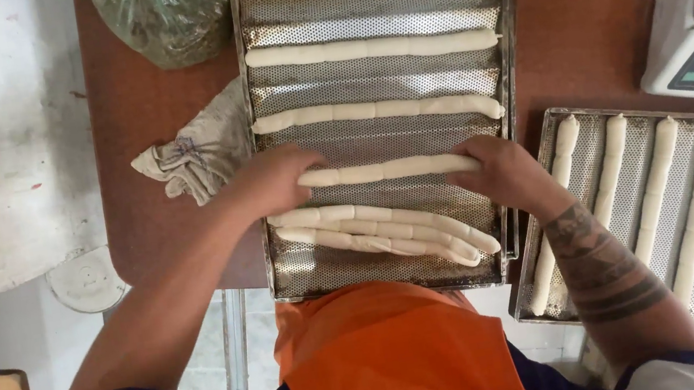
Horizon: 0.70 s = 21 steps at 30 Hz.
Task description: The person is transferring long dough rolls from a machine's output onto grooved baking trays and aligning them properly for baking.
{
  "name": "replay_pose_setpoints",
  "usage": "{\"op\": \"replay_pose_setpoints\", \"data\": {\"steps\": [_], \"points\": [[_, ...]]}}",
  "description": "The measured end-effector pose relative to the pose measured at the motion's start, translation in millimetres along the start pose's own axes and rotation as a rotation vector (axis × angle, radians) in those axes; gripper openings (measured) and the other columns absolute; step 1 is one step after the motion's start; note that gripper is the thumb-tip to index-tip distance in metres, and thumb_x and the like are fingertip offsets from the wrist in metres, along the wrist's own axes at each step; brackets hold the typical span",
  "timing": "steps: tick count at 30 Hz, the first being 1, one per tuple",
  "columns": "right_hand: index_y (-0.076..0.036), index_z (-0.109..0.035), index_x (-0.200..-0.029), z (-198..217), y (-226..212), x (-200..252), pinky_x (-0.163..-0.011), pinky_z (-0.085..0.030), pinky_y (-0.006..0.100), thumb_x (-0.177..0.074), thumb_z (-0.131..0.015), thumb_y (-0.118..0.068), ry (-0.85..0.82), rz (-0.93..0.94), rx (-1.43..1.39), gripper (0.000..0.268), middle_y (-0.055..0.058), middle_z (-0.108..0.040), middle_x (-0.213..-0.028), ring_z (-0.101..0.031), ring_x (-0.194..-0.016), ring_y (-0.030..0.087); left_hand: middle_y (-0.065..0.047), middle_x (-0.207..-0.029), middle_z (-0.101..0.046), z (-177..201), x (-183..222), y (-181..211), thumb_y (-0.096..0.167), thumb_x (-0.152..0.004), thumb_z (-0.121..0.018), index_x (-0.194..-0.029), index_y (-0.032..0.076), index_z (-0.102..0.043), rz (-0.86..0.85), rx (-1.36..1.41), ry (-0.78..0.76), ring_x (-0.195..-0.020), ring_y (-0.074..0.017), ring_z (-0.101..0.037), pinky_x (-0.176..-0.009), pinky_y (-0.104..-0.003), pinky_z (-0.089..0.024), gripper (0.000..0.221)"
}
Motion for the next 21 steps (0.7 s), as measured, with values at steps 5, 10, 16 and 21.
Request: {"op": "replay_pose_setpoints", "data": {"steps": [5,10,16,21], "points": [[-0.018,-0.07,-0.131,-5.6,12.5,1.1,-0.092,-0.056,0.048,-0.088,-0.079,-0.032,-0.017,0.056,0.135,0.046,0.01,-0.073,-0.116,-0.069,-0.111,0.035,-0.022,-0.127,-0.066,-6.6,0.2,-8.6,0.013,-0.096,-0.061,-0.145,0.005,-0.058,-0.059,-0.123,-0.015,-0.115,-0.0414,-0.067,-0.093,-0.05,-0.055,0.049],[-0.022,-0.068,-0.132,-6.1,33.8,-8.9,-0.091,-0.058,0.048,-0.091,-0.076,-0.035,0.019,0.118,0.254,0.045,0.007,-0.072,-0.117,-0.069,-0.112,0.034,-0.019,-0.112,-0.068,-34.0,-10.5,-56.6,0.02,-0.098,-0.063,-0.13,0.005,-0.065,-0.293,-0.331,0.296,-0.103,-0.038,-0.069,-0.083,-0.048,-0.058,0.035],[-0.029,-0.076,-0.118,-29.3,47.8,-29.9,-0.091,-0.057,0.042,-0.091,-0.076,-0.042,0.258,0.414,0.565,0.03,-0.002,-0.067,-0.112,-0.065,-0.114,0.027,-0.006,-0.107,-0.059,-61.1,-19.6,-90.7,0.027,-0.1,-0.068,-0.118,0.014,-0.073,-0.449,-0.529,0.674,-0.105,-0.0278,-0.062,-0.077,-0.04,-0.059,0.023],[-0.041,-0.074,-0.117,-38.5,55.1,-20.2,-0.093,-0.049,0.04,-0.09,-0.071,-0.055,0.464,0.384,0.795,0.03,-0.007,-0.057,-0.115,-0.056,-0.113,0.023,-0.003,-0.105,-0.06,-65.4,-18.8,-88.2,0.029,-0.102,-0.067,-0.134,0.02,-0.069,-0.326,-0.509,0.654,-0.107,-0.0254,-0.063,-0.084,-0.039,-0.057,0.033]]}}
Point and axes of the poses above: each hand's wrist, its own x-axis away from the middle knuckle, its own z-axis out of the back of the hand, y = z × x, the point moved 5 cm from there along -x, towards the middle knuckle
